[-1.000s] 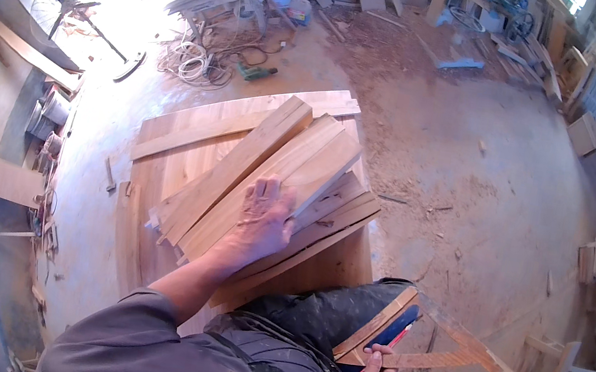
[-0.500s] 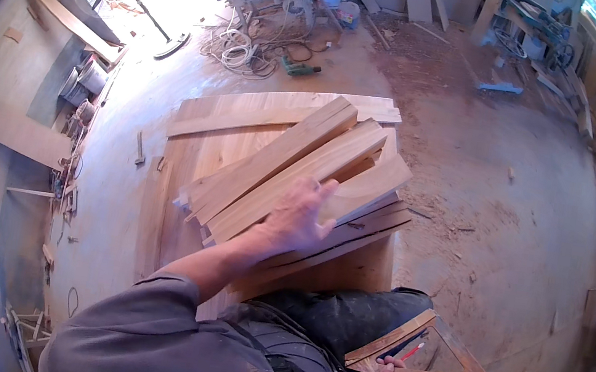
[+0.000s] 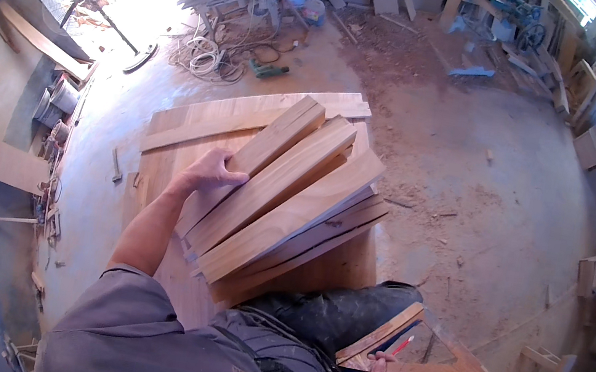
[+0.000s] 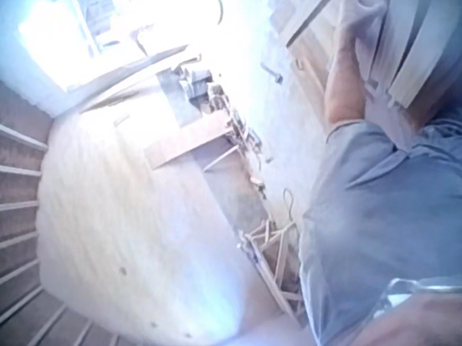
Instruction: The person sits on the floor in a workshop and uses a try square and pencil to mark lines on several wooden planks. They repeatedly pick up planks, align the square, draw lines, and set the pieces aside.
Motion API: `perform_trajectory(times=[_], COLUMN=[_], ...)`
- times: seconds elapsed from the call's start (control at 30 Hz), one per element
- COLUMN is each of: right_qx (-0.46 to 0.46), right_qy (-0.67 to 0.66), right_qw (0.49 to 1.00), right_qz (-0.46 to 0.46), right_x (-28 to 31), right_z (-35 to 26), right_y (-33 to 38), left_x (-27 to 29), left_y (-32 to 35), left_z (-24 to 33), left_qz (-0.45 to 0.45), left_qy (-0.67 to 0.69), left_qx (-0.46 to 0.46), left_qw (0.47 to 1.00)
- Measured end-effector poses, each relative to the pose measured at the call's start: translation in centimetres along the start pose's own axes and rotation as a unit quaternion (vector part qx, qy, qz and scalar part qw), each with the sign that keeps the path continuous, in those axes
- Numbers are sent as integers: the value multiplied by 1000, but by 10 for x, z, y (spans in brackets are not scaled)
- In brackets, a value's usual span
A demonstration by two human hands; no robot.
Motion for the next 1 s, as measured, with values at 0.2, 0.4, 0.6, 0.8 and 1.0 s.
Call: perform_trajectory(times=[0.2, 0.4, 0.6, 0.8, 1.0], right_qx=[-3, -5, -14, 9, 16], right_qy=[10, 42, 36, 35, 49], right_qw=[1000, 999, 999, 999, 998], right_qz=[14, -5, -10, -36, -28], right_x=[0, 9, -5, -4, -5], right_z=[1, 11, 1, 5, 0], right_y=[1, -4, -5, -10, -2], left_x=[0, 8, -10, -8, -27], left_y=[8, 38, 36, 36, 52], left_z=[27, 48, -19, -14, 20], left_qz=[74, 96, 174, 65, 274], left_qy=[-163, -202, -62, 153, -115], left_qx=[12, 43, -12, 26, -53], left_qw=[984, 974, 983, 986, 953])
Point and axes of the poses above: each hand's wrist, its own y-axis away from the middle knuckle, its own x-axis out of the back of the hand, z = x × y, the point moved 1 cm from there along -y, towards the middle knuckle, and after that the axes turned 3 degrees about -z, right-handed, at the moved point
